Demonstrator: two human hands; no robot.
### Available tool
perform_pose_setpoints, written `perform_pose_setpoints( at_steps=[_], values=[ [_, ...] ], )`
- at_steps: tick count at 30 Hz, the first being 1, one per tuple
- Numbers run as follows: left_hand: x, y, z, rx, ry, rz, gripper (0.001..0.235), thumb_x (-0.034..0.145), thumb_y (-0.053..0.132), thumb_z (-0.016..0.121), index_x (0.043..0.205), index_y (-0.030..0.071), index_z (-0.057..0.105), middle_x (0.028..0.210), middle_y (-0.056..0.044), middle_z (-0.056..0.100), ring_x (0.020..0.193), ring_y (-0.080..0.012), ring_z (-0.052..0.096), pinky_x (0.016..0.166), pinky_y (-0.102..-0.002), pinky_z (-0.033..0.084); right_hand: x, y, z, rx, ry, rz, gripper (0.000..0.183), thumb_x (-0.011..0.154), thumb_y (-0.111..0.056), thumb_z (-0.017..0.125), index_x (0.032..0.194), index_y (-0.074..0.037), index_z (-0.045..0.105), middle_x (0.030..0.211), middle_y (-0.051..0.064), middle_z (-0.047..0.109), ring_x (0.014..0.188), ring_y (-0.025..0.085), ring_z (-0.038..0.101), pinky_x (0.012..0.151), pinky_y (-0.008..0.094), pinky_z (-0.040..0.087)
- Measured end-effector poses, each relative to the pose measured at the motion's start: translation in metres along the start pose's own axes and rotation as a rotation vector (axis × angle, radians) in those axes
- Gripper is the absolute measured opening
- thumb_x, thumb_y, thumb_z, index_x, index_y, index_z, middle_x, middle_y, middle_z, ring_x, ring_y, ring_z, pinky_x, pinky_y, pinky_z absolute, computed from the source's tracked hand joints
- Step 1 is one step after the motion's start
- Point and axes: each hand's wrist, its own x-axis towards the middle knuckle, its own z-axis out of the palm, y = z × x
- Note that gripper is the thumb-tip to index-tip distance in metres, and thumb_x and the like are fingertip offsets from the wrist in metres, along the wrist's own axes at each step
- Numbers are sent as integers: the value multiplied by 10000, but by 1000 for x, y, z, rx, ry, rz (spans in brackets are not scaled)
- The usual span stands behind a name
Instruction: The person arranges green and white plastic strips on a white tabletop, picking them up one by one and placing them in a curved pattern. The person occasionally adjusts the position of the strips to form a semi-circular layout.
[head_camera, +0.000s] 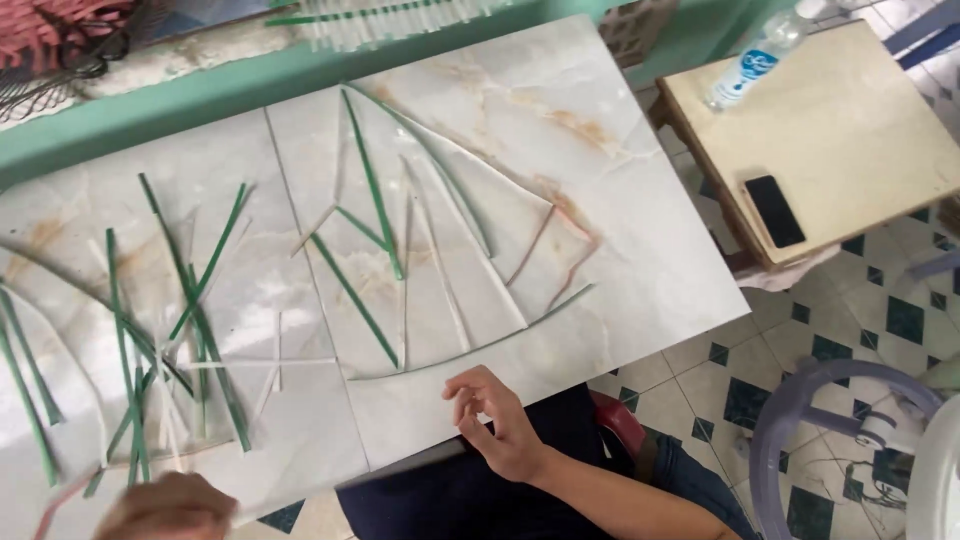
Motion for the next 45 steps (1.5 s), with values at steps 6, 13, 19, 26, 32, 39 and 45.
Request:
perform_pose_setpoints(
  at_steps=[6, 13, 19, 26, 32, 39, 45],
  values=[
    [37, 67, 74, 135, 101, -373, 106, 837, 110, 644, 865, 210, 664, 834, 40, 724, 341, -22, 484, 319, -188, 280, 5, -46, 2, 202, -387, 35, 666, 1007, -606, 401, 1301, -16, 496, 1130, 109, 591, 877, 213, 613, 755, 317, 530],
    [20, 50, 95, 2, 304, -235, 58, 885, 106, 610, 919, 61, 594, 813, -117, 683, 702, -145, 662, 513, -183, 488, -25, -51, 1, 73, -651, 380, 355, 1128, -297, 370, 1007, -66, 611, 655, -9, 500, 602, 60, 463, 634, 195, 382],
    [8, 94, 105, -84, 493, -434, 163, 1009, 200, 500, 933, 61, 461, 882, -175, 657, 494, -158, 526, 525, -222, 440, -23, -57, -3, -91, -465, 363, 353, 1050, -346, 440, 792, -117, 512, 559, -54, 366, 520, 67, 325, 534, 241, 277],
    [17, 84, 85, 65, 331, -130, 154, 837, 146, 675, 899, 47, 575, 905, -169, 671, 844, -227, 688, 758, -259, 524, -12, -57, -19, -250, -482, 146, 201, 986, -233, 594, 835, -101, 608, 584, -20, 500, 532, 81, 449, 533, 251, 368],
    [41, 87, 96, 697, 6, 48, 249, 825, 340, 793, 963, 196, 643, 1215, -32, 607, 1136, -261, 492, 1024, -467, 325, -7, -37, -29, -511, -528, 117, 269, 965, -263, 587, 740, -121, 546, 529, -18, 474, 457, 139, 457, 495, 281, 375],
    [36, 58, 129, 561, 5, 151, 79, 904, 133, 675, 855, 101, 729, 830, -58, 636, 745, -243, 605, 752, -394, 521, 17, -42, -23, -491, -524, 292, 285, 939, -188, 574, 674, -86, 600, 384, 58, 495, 357, 149, 445, 399, 279, 451],
    [32, 8, 108, 698, 325, 34, 72, 840, 66, 753, 826, 136, 766, 771, -18, 577, 662, -202, 549, 623, -325, 470, 19, -22, -47, -432, -475, 453, 264, 929, -154, 518, 1166, -83, 609, 589, 113, 688, 511, 198, 616, 570, 348, 543]
  ],
)
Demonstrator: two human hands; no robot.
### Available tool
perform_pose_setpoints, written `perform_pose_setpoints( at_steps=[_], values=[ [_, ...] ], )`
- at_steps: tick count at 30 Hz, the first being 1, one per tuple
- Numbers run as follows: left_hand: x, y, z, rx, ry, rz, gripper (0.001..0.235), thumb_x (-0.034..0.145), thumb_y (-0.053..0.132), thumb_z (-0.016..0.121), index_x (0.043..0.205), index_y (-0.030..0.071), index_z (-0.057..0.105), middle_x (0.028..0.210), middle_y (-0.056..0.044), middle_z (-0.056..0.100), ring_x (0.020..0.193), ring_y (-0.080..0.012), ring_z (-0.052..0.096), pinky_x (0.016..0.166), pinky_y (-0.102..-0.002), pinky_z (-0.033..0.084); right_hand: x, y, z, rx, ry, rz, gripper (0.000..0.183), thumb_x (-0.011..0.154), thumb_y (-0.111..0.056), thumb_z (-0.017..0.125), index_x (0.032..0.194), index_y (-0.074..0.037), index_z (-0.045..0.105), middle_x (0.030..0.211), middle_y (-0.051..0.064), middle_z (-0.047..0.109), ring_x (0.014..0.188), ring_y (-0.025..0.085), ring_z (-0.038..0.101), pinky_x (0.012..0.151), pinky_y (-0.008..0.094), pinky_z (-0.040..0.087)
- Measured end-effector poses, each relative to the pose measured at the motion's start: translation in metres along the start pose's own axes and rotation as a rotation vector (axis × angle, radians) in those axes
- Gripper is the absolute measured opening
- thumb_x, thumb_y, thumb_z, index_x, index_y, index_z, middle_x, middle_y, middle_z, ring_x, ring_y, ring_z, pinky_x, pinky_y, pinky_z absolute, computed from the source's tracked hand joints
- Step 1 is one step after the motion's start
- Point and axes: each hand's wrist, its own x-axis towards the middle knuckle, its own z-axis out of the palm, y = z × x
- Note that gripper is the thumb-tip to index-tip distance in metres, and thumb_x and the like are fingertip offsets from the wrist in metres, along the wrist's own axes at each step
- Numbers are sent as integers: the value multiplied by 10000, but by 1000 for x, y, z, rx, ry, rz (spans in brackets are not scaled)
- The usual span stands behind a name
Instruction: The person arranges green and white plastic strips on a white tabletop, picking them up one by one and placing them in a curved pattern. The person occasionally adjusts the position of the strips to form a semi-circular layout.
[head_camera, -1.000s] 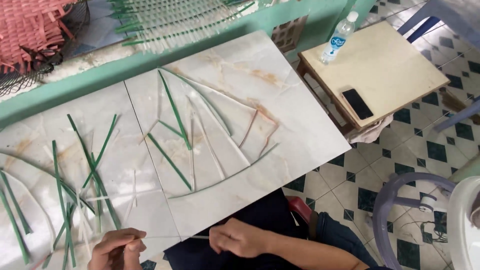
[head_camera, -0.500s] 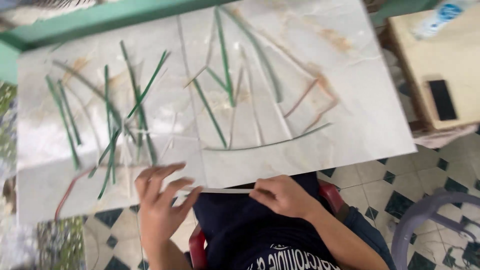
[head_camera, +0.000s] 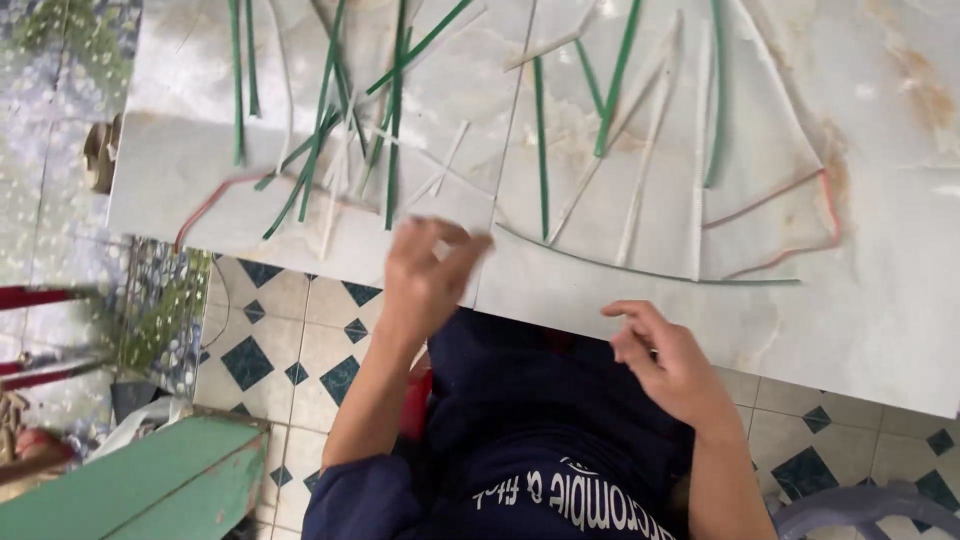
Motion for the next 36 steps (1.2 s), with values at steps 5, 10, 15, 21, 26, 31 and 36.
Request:
perform_pose_setpoints(
  at_steps=[5, 10, 15, 21, 26, 31, 36],
  values=[
    [10, -34, 22, -167, -6, -554, 37, 888, 73, 724, 860, 50, 722, 687, -55, 619, 632, -186, 613, 554, -282, 486, -2, 14, -4, 2, 47, 33, 279, 941, -172, 547, 1192, -65, 601, 652, 116, 711, 553, 199, 647, 594, 327, 538],
    [2, -59, 77, -457, -97, -836, 80, 908, 87, 638, 857, 27, 647, 700, -92, 693, 604, -193, 663, 525, -295, 525, 2, 20, 2, -23, 46, 37, 292, 944, -237, 566, 1174, -65, 615, 671, 111, 718, 560, 184, 648, 570, 305, 519],
    [-2, -83, 96, -300, -109, -924, 139, 911, 121, 617, 919, -17, 631, 813, -197, 715, 724, -341, 722, 592, -405, 546, 4, 28, 1, -13, 49, 48, 304, 957, -261, 554, 1169, -53, 613, 682, 114, 721, 573, 183, 655, 555, 293, 513],
    [5, -99, 79, -13, -76, -820, 86, 892, 44, 579, 913, -37, 601, 859, -244, 684, 872, -441, 678, 755, -532, 544, 9, 31, 2, -12, 48, 60, 299, 958, -264, 553, 1171, -63, 612, 683, 110, 716, 576, 184, 647, 556, 299, 510],
    [15, -95, 91, -41, -156, -806, 44, 849, 83, 630, 832, 43, 637, 742, -119, 667, 699, -279, 663, 643, -379, 546, 10, 30, 3, -21, 33, 74, 309, 957, -270, 551, 1171, -55, 612, 695, 118, 723, 579, 194, 655, 558, 305, 511],
    [16, -109, 126, -60, -278, -870, 34, 808, 73, 664, 785, 50, 674, 648, -69, 660, 590, -204, 653, 569, -307, 560, 8, 29, 3, -41, 30, 88, 316, 958, -274, 549, 1173, -48, 605, 718, 130, 729, 589, 203, 660, 564, 311, 510],
    [12, -114, 142, 12, -384, -883, 45, 725, 53, 723, 744, 39, 684, 687, -140, 614, 644, -334, 699, 550, -385, 593, 9, 29, 3, -31, 25, 97, 304, 956, -244, 546, 1174, -41, 608, 721, 137, 732, 590, 204, 654, 560, 314, 512]
  ],
)
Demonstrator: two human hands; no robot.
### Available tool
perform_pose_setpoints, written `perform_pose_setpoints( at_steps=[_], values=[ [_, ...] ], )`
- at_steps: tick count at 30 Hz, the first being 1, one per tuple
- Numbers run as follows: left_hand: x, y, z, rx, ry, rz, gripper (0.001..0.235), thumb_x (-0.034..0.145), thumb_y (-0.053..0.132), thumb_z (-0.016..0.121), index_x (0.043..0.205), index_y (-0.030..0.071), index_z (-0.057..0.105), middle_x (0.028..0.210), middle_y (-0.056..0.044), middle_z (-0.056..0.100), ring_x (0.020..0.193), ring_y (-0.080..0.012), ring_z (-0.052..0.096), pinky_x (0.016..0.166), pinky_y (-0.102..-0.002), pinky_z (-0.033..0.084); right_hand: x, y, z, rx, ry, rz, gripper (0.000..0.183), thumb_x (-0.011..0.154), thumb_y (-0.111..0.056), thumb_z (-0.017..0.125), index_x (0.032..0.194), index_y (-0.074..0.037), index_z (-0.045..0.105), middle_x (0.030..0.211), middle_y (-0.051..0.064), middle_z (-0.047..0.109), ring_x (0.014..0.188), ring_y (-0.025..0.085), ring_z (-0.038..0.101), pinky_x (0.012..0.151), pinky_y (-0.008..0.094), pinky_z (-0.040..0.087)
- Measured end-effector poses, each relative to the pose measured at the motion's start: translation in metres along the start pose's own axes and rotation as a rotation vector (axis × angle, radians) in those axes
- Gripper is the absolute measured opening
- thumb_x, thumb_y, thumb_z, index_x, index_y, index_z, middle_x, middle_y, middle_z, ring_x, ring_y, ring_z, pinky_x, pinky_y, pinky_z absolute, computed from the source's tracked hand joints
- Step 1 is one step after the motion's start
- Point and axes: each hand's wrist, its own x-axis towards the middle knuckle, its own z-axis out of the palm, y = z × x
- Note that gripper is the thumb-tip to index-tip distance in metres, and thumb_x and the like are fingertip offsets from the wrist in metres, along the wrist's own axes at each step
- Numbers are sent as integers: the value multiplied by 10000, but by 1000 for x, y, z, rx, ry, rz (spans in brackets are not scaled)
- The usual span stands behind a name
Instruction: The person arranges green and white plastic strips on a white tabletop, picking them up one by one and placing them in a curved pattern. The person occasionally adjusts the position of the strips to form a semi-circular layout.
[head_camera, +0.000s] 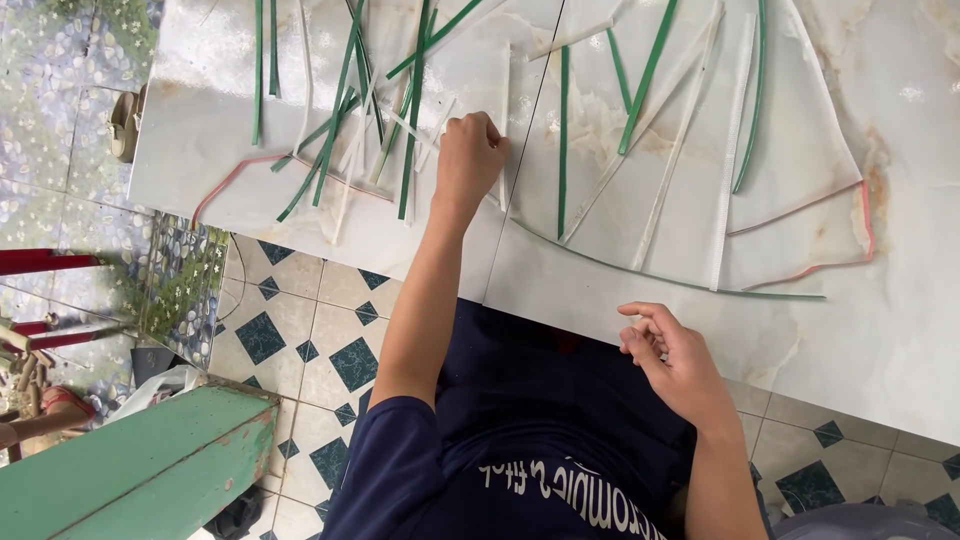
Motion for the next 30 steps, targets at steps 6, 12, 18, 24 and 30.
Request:
perform_pose_setpoints(
  at_steps=[6, 12, 18, 24, 30],
  values=[
    [-8, 5, -3, 9, -14, -20, 67, 705, 64, 731, 736, 41, 676, 685, -140, 619, 642, -338, 697, 560, -392, 594, 0, 1, 2, 2, -10, -21, 282, 952, -227, 554, 1166, -54, 611, 720, 125, 732, 596, 200, 663, 550, 310, 521],
    [-14, 16, -16, -21, -18, -9, 87, 779, 87, 701, 788, 5, 671, 694, -152, 637, 685, -369, 703, 612, -431, 605, 0, 3, 2, -1, 5, -25, 275, 953, -227, 555, 1158, -53, 612, 723, 120, 729, 596, 198, 661, 547, 307, 519],
    [-12, 15, -13, -30, -26, -16, 65, 783, 58, 689, 796, -3, 670, 702, -162, 655, 689, -373, 709, 616, -417, 603, 1, 2, 2, -5, 1, -20, 283, 957, -234, 550, 1163, -48, 608, 733, 127, 729, 602, 203, 661, 551, 313, 520],
    [-12, 11, -8, -14, -21, 5, 82, 766, 55, 707, 820, 7, 669, 699, -150, 666, 720, -383, 712, 651, -453, 598, 0, 0, 1, -4, 1, -15, 291, 959, -239, 549, 1166, -43, 610, 733, 132, 728, 606, 216, 668, 555, 315, 522],
    [-13, 13, -6, -38, -30, 19, 89, 767, 58, 719, 817, 7, 667, 708, -159, 674, 729, -399, 711, 665, -471, 600, 1, 4, 2, -8, 0, -19, 288, 960, -241, 551, 1162, -45, 614, 737, 129, 730, 610, 211, 671, 557, 312, 525]
  ],
)
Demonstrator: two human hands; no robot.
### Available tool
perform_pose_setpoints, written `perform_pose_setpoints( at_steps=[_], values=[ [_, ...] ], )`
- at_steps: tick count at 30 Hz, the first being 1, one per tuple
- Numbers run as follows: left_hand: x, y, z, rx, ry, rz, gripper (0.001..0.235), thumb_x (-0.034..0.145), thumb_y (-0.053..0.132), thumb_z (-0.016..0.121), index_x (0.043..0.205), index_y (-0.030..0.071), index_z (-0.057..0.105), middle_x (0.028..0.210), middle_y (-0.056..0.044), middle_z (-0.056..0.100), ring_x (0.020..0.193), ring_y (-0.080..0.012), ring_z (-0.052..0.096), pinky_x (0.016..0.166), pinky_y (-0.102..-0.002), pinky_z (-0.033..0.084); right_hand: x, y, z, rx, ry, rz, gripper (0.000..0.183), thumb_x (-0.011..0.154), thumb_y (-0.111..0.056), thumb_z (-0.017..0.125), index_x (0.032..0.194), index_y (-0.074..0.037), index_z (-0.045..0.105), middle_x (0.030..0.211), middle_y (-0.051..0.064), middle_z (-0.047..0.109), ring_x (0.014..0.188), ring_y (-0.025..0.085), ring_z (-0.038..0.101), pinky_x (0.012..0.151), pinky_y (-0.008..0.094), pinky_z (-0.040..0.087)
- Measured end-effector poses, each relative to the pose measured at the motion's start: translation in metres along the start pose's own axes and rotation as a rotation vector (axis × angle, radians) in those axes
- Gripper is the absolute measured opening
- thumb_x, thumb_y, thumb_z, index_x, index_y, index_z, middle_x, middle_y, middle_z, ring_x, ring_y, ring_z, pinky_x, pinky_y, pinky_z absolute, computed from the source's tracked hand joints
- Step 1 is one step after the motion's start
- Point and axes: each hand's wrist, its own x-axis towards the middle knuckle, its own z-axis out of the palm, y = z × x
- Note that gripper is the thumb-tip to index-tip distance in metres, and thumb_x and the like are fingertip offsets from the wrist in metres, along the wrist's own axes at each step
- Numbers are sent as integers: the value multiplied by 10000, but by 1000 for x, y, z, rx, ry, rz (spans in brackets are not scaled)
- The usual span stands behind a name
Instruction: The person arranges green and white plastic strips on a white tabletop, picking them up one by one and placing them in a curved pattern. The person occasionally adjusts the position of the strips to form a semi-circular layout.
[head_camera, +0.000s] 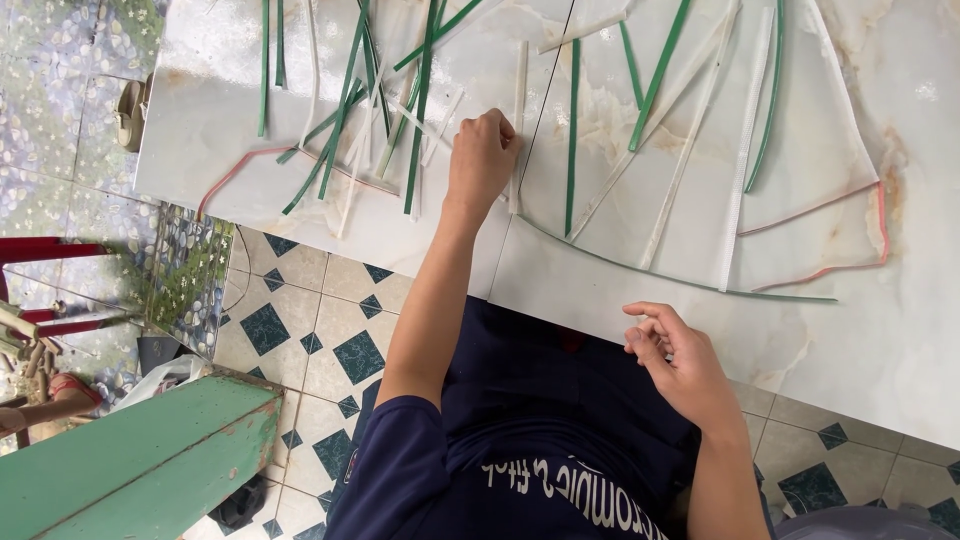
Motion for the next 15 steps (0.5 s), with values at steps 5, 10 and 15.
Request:
perform_pose_setpoints(
  at_steps=[5, 10, 15],
  values=[
    [2, -3, 5, 26, -4, -7, 89, 766, 74, 731, 819, 32, 672, 711, -137, 673, 735, -374, 714, 670, -448, 607, -1, -1, 0, 2, 0, 2, 294, 958, -230, 549, 1168, -34, 611, 730, 137, 729, 603, 212, 666, 553, 312, 522],
    [4, -4, 7, 36, -7, -11, 87, 763, 86, 733, 814, 49, 673, 719, -132, 665, 745, -380, 711, 672, -454, 604, 0, -2, 0, 5, -1, 2, 287, 952, -219, 559, 1166, -36, 614, 728, 134, 729, 600, 207, 665, 552, 313, 523],
    [0, 7, 0, 50, -22, -15, 84, 766, 77, 741, 825, 49, 687, 732, -135, 674, 757, -369, 715, 684, -438, 603, 0, -3, 0, 0, -2, 0, 292, 959, -231, 548, 1169, -37, 609, 737, 131, 732, 602, 205, 662, 556, 312, 521]
  ],
)
